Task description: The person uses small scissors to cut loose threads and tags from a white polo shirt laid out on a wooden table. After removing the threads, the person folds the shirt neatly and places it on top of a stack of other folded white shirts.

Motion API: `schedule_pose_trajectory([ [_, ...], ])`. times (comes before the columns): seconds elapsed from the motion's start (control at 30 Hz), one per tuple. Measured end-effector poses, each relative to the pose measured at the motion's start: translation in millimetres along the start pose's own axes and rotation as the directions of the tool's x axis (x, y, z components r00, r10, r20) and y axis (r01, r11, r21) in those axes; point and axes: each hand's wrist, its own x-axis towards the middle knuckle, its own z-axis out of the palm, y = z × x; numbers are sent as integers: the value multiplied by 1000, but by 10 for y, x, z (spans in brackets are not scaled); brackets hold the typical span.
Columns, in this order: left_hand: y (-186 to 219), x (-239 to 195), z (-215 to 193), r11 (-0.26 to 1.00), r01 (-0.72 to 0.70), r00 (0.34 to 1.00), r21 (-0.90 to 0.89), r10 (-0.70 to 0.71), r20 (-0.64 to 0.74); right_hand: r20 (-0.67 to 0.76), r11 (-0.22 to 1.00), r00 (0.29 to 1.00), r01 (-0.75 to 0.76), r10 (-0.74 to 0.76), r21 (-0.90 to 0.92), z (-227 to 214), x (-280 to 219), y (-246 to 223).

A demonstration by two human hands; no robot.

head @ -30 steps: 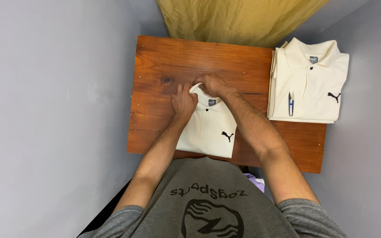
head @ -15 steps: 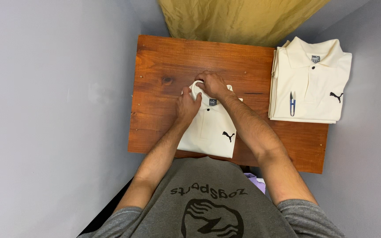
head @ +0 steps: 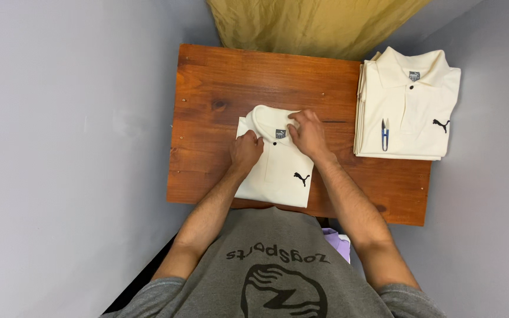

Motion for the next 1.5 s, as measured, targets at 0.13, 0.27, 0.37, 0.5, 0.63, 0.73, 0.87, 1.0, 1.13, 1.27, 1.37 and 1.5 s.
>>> schedule_pose_trajectory([
  [0.13,69,20,-50,990,-130,991,50,131,-21,99,989,995,39,-25,-142,33,-305,40],
  [0.27,135,14,-199,923,-349,937,161,343,67,104,972,993,78,-55,-222,57,-368,5],
  [0.37,194,203,-302,912,-372,912,170,326,247,125,970,987,126,-101,-210,85,-316,-53],
  [0.5,230,347,-311,919,-339,914,203,270,303,98,972,992,99,-80,-211,141,-280,-62],
  [0.63,163,293,-297,940,-325,923,106,291,252,7,996,1000,24,-24,-84,136,-393,-59],
  [0.73,71,118,-336,951,-305,940,-55,310,143,-67,997,995,-73,75,28,91,-549,3],
  [0.87,-203,-87,-326,950,-288,936,-124,252,-245,-154,979,972,-157,176,129,172,-924,52],
  [1.0,-525,-250,-356,972,120,977,-200,-151,-148,-129,831,840,-477,527,285,273,-1218,95],
  [1.13,-653,-346,-281,975,159,987,-153,-155,33,-126,768,785,-538,607,348,269,-1354,196],
  [1.27,-705,-328,-222,982,179,983,-65,-175,58,-332,843,776,-467,536,268,-28,-1339,479],
  [1.37,-753,-366,-199,977,176,984,-121,-172,44,-585,864,662,-481,470,150,-419,-1285,814],
  [1.5,-739,-325,-204,978,146,989,-146,-145,18,-654,851,634,-525,411,25,-841,-1134,1206],
])
